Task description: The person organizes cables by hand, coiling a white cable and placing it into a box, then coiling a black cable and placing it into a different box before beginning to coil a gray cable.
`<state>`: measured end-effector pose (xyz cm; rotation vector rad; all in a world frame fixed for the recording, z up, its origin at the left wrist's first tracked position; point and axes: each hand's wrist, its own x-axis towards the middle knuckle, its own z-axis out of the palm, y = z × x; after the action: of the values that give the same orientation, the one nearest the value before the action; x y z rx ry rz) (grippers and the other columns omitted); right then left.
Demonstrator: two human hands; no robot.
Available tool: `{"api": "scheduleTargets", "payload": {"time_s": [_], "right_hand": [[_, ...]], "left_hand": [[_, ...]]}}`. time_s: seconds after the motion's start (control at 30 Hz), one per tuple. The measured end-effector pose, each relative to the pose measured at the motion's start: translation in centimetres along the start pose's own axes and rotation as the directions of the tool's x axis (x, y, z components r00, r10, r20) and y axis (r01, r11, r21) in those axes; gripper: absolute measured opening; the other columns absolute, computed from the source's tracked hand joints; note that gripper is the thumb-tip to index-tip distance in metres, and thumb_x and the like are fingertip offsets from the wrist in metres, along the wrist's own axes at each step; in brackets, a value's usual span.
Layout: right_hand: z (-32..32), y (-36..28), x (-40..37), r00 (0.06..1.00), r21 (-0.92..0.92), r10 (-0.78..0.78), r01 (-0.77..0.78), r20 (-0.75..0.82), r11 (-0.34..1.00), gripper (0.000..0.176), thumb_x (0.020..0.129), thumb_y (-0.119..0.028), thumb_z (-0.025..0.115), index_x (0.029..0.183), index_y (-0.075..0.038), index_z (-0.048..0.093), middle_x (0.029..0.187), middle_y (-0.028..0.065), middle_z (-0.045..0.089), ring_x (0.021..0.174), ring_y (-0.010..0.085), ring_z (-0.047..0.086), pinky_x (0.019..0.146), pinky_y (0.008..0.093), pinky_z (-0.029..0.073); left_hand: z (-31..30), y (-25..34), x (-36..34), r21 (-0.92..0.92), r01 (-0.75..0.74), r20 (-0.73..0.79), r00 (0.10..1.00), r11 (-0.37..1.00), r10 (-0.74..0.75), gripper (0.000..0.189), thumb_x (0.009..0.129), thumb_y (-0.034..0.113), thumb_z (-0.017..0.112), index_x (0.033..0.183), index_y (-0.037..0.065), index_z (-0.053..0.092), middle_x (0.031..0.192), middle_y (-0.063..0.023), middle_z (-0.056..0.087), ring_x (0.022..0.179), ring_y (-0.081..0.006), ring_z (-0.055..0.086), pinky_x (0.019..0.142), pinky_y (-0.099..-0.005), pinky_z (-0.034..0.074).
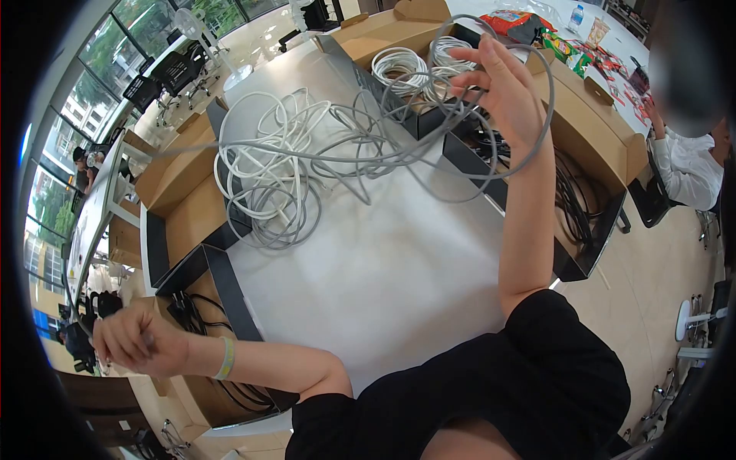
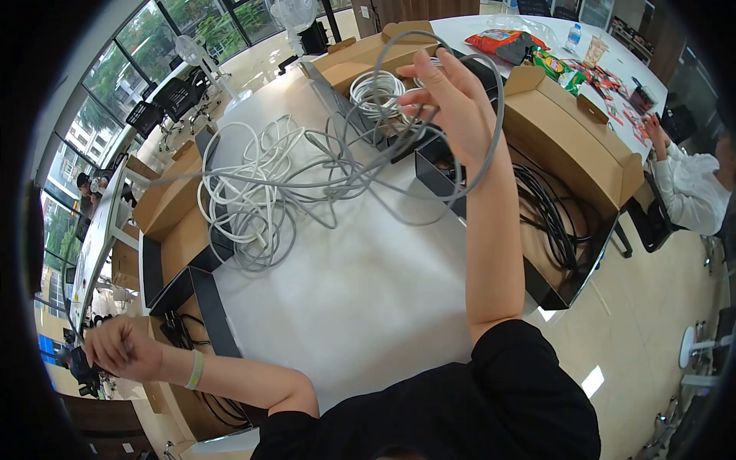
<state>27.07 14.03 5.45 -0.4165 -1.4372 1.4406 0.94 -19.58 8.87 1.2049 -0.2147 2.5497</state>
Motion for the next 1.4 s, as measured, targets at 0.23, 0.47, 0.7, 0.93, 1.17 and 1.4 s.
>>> {"api": "scheduleTargets", "payload": {"time_s": [0.23, 0.47, 0.7, 0.93, 1.17, 1.4], "right_hand": [[3.2, 0.0, -0.2, 0.995, 0.331, -0.089, 0.101, -0.053, 0.938, 0.044, 0.085, -0.036, 0.052, 0.106, 0.001, 0.039, 0.109, 0.0159, 0.043, 0.088, 0.0248, 0.06, 0.068, 0.0301, 0.041], [4.1, 5.0, 0.3, 0.997, 0.386, 0.059, -0.037, -0.045, 0.922, 0.048, 0.083, -0.028, 0.054, 0.113, 0.001, 0.03, 0.105, 0.0141, 0.045, 0.085, 0.0242, 0.061, 0.063, 0.0267, 0.039], [4.5, 8.9, -4.4, 0.959, 0.145, 0.235, -0.258, 0.157, 0.955, 0.074, 0.082, -0.021, 0.054, 0.135, 0.002, 0.008, 0.103, 0.014, 0.056, 0.082, 0.0212, 0.06, 0.07, 0.0259, 0.04], [1.9, 13.1, -8.9, 0.943, -0.351, 0.213, -0.115, 0.255, 0.929, 0.024, 0.082, -0.019, 0.056, 0.099, -0.002, 0.06, 0.068, 0.0041, 0.061, 0.06, 0.0109, 0.057, 0.065, 0.0238, 0.04], [4.0, 12.3, -11.8, 0.881, -0.556, -0.072, 0.356, 0.467, 0.751, 0.016, 0.08, -0.017, 0.056, 0.085, -0.004, 0.063, 0.062, 0.0049, 0.059, 0.055, 0.015, 0.056, 0.082, 0.0309, 0.037], [2.8, 10.1, -9.8, 0.932, -0.168, 0.256, -0.219, 0.255, 0.961, 0.022, 0.083, -0.016, 0.054, 0.091, 0.004, 0.06, 0.07, 0.0074, 0.061, 0.066, 0.0105, 0.057, 0.067, 0.0213, 0.043]], "left_hand": [[1.7, -6.4, -1.0, 0.205, 0.28, 0.255, 0.91, 0.938, -0.328, 0.03, 0.088, 0.019, 0.042, 0.06, 0.01, 0.047, 0.041, 0.004, 0.044, 0.031, -0.0037, 0.036, 0.029, -0.0186, 0.024], [4.6, -10.2, -4.9, 0.779, 0.341, 0.05, 0.802, 0.526, -0.595, 0.037, 0.083, 0.022, 0.041, 0.054, 0.001, 0.048, 0.045, -0.0032, 0.046, 0.034, -0.0073, 0.038, 0.032, -0.0187, 0.023], [0.9, -13.2, -10.6, 0.256, 0.834, -0.235, 0.545, 0.489, -0.805, 0.034, 0.09, 0.024, 0.037, 0.062, 0.006, 0.045, 0.048, 0.0011, 0.036, 0.042, -0.0082, 0.028, 0.042, -0.0231, 0.022], [-4.2, -8.5, -19.4, 0.389, 0.85, -0.648, 0.527, 0.356, -0.55, 0.036, 0.093, 0.027, 0.032, 0.061, 0.01, 0.033, 0.05, 0.0008, 0.032, 0.046, -0.0084, 0.029, 0.045, -0.0221, 0.025], [-3.1, -8.3, -22.0, 0.757, 0.654, -0.487, 0.571, 0.007, -0.661, 0.037, 0.093, 0.026, 0.032, 0.061, 0.007, 0.035, 0.056, -0.0019, 0.041, 0.051, -0.0067, 0.034, 0.047, -0.0217, 0.027], [-4.8, -7.2, -21.4, 0.403, 0.854, -0.589, 0.517, 0.328, -0.622, 0.041, 0.091, 0.042, 0.034, 0.065, 0.01, 0.034, 0.056, 0.0007, 0.033, 0.052, -0.0079, 0.031, 0.048, -0.0209, 0.027]]}}
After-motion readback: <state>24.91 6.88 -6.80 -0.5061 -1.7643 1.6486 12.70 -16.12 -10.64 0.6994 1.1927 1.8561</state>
